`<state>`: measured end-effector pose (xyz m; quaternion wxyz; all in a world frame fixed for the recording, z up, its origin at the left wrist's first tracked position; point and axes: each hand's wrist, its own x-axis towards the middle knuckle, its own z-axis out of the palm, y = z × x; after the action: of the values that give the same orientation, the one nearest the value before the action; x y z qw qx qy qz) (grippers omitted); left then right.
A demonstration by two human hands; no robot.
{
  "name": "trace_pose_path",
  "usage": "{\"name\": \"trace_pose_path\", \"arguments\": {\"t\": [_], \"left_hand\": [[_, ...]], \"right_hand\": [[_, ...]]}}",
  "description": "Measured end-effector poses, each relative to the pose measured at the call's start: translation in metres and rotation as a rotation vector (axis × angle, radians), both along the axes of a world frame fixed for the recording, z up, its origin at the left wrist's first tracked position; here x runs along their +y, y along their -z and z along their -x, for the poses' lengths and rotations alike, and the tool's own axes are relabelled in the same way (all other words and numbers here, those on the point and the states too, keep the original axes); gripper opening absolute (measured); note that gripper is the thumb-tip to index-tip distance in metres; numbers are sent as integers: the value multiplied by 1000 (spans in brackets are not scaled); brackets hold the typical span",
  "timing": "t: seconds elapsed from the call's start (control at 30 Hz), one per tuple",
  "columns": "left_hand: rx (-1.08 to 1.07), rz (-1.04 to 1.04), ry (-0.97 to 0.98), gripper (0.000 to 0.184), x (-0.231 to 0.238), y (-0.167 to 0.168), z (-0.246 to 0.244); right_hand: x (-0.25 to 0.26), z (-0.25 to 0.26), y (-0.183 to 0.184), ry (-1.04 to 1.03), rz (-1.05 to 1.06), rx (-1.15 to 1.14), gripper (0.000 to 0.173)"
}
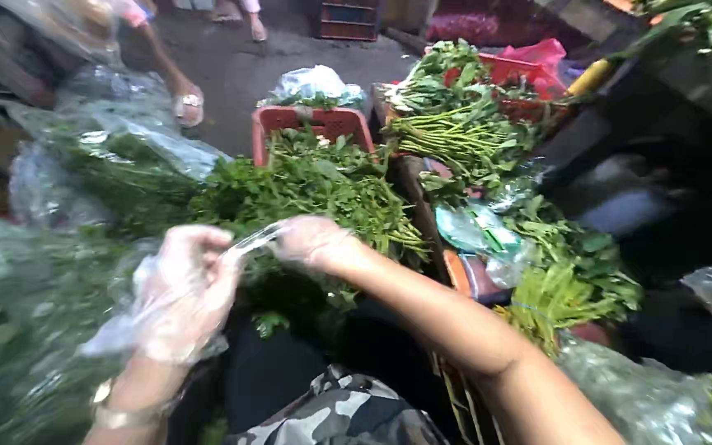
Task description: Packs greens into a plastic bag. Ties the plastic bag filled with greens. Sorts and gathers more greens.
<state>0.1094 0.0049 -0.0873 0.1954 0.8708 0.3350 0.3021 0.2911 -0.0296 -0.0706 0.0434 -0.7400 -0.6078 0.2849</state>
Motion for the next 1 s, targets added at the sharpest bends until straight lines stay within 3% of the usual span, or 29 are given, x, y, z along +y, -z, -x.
{"name": "trace_pose_path", "arguments": {"t": [0.07,0.2,0.33,0.43,0.5,0.57,0.6,0.67,0.77,0.8,0.9,1.0], "left_hand": [[93,4,48,30,19,-20,5],[237,-68,35,26,38,-71,17],[248,-18,64,18,50,-91,11],[478,-67,154,23,50,-104,9],[788,-103,96,38,51,-108,6],[938,-84,147,31,57,-105,7],[925,-83,212,23,62,-103,12],[673,-53,340,10,71,-102,26],[83,164,326,10,92,-94,43],[-15,194,317,9,98,-93,48],[117,-192,470,24,118,-97,69],[278,-246,439,41,113,-98,84]], "right_hand": [[7,-3,-21,-89,-3,-11,38],[5,-25,-82,-184,-92,225,45],[-2,-23,-77,-321,-307,254,39],[4,-21,-55,-486,-395,19,32],[7,-15,-56,-499,-220,-244,44],[7,-11,-62,-478,-121,-298,52],[6,-12,-66,-486,-166,-268,56],[4,-19,-75,-524,-338,-158,57],[4,-25,-90,-619,-548,-241,25],[6,-28,-93,-665,-620,-306,23],[12,-34,-102,-728,-695,-460,30],[13,-36,-98,-751,-588,-435,20]]}}
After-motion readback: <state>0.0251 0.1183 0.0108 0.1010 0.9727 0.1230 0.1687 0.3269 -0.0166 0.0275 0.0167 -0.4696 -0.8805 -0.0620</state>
